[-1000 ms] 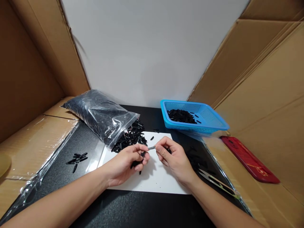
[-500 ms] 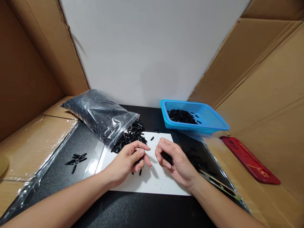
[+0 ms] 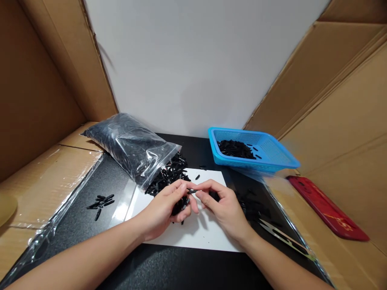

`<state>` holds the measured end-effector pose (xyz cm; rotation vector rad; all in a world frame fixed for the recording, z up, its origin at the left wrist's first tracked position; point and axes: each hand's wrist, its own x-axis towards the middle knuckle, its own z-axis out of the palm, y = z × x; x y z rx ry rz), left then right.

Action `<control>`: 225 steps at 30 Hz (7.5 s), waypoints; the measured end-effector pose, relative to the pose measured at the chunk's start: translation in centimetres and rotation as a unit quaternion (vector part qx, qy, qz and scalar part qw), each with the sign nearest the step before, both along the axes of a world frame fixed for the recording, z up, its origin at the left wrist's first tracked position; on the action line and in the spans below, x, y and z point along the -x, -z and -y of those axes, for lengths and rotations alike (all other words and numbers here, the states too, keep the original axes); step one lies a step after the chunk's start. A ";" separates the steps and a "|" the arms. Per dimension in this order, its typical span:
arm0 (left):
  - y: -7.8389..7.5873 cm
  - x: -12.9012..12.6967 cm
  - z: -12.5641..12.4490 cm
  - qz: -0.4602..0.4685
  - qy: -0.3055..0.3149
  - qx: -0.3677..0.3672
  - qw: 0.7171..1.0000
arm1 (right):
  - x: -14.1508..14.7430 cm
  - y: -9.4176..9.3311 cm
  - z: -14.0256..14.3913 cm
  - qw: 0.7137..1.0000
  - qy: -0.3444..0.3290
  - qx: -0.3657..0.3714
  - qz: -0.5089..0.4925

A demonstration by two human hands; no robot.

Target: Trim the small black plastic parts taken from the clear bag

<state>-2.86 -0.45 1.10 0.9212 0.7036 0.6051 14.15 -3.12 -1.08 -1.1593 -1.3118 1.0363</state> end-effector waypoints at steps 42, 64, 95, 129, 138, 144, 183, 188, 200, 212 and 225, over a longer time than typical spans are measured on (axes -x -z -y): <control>0.3 -0.3 -0.1 -0.055 -0.103 -0.030 0.993 | -0.3 -0.4 0.3 0.995 -0.034 0.058 -0.069; 0.2 -0.3 0.3 -0.010 -0.007 0.061 0.998 | -0.6 0.2 0.2 0.998 0.013 0.021 -0.053; -0.1 -0.4 0.1 -0.057 -0.071 -0.022 0.996 | -0.4 -0.7 0.1 0.997 -0.034 0.054 -0.039; 0.1 -0.6 0.4 -0.045 -0.052 -0.020 0.997 | -0.6 -0.1 0.3 0.996 -0.028 0.028 -0.081; -0.1 -0.1 0.0 -0.024 -0.083 0.003 0.996 | -0.5 -0.2 0.3 0.992 -0.029 0.041 -0.118; -0.1 -0.4 0.3 -0.030 -0.072 0.003 0.997 | -0.8 -0.8 -0.1 0.946 -0.064 0.151 -0.279; 0.3 -0.2 0.0 -0.062 -0.043 -0.003 0.997 | 0.0 -0.1 -0.2 0.960 -0.054 0.170 -0.217; 0.1 -0.4 0.2 -0.052 -0.048 0.015 0.997 | 0.1 0.0 -0.1 0.961 -0.054 0.169 -0.210; -0.1 0.9 -1.3 -0.082 -0.019 -0.012 0.996 | -8.3 -5.2 -8.8 0.939 0.214 -0.115 0.244; -1.5 1.4 -2.0 -0.074 -0.042 0.012 0.996 | -9.4 -5.0 -5.0 0.945 0.037 -0.093 0.313; -0.7 1.4 -2.4 -0.075 -0.049 -0.056 0.994 | -2.4 -0.6 2.6 0.937 -0.181 0.005 0.300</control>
